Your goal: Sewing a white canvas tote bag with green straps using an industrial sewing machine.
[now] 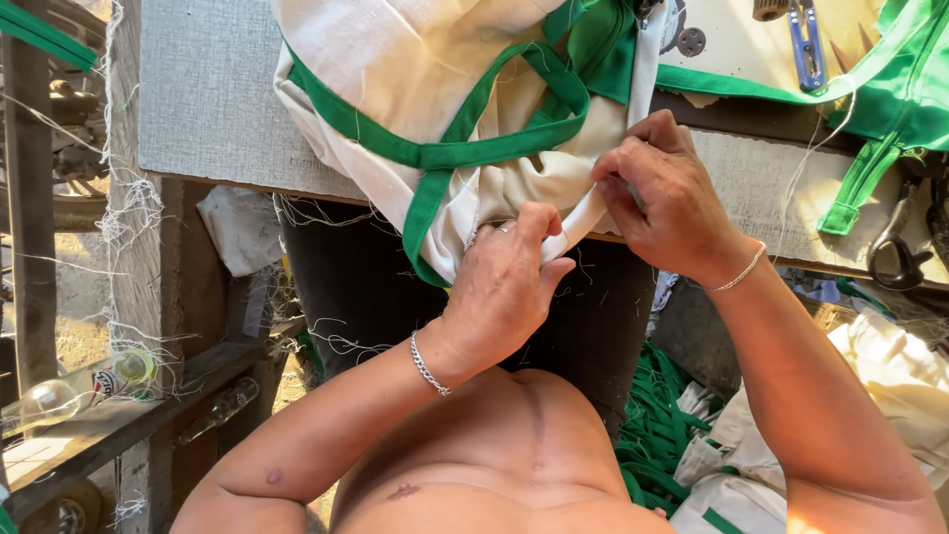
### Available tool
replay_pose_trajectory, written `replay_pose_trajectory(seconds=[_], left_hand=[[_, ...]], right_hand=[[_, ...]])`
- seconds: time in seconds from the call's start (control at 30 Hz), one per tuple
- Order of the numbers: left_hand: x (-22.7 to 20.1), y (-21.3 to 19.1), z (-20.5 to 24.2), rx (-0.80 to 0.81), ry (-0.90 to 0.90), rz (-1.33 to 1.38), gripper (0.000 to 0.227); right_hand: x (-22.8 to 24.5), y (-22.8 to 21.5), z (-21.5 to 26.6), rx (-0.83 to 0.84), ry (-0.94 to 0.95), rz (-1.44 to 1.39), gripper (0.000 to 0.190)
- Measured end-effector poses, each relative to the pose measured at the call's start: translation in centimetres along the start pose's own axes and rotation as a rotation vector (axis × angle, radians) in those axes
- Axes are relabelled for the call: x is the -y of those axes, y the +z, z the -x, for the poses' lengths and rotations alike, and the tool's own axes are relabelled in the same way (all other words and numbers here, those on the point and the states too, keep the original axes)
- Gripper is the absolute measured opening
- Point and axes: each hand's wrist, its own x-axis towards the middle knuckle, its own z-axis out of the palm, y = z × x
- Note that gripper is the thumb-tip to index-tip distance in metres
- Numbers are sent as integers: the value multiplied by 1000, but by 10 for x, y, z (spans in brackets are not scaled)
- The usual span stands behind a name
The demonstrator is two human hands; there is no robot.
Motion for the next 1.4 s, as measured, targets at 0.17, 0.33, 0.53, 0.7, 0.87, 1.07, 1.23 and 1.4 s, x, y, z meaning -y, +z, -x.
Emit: replay_pose_trajectory(seconds=[0.17, 0.33, 0.53, 0.7, 0.87, 1.07, 1.23, 1.4], left_hand=[[-1, -3, 0, -16, 54, -131, 52], [7, 8, -2, -100, 119, -231, 49], [21, 16, -1, -230, 303, -511, 25], [10, 3, -10, -334, 400, -550, 14], [-2, -9, -17, -383, 636, -442, 13], [-1, -13, -10, -372, 685, -415, 13], [-9, -17, -8, -334, 701, -394, 16], [-40, -46, -35, -178, 619, -289, 6]], right_hand=[[-4, 8, -3, -28, 58, 30, 13], [0, 4, -8, -22, 130, -41, 11], [5, 2, -10, 7, 176, 4, 11], [8, 4, -14, 23, 156, 70, 10], [17, 2, -18, -40, 25, 89, 10], [58, -6, 16, -210, -255, 293, 14], [68, 23, 32, -365, -255, 351, 5], [68, 36, 41, -468, -236, 300, 18]])
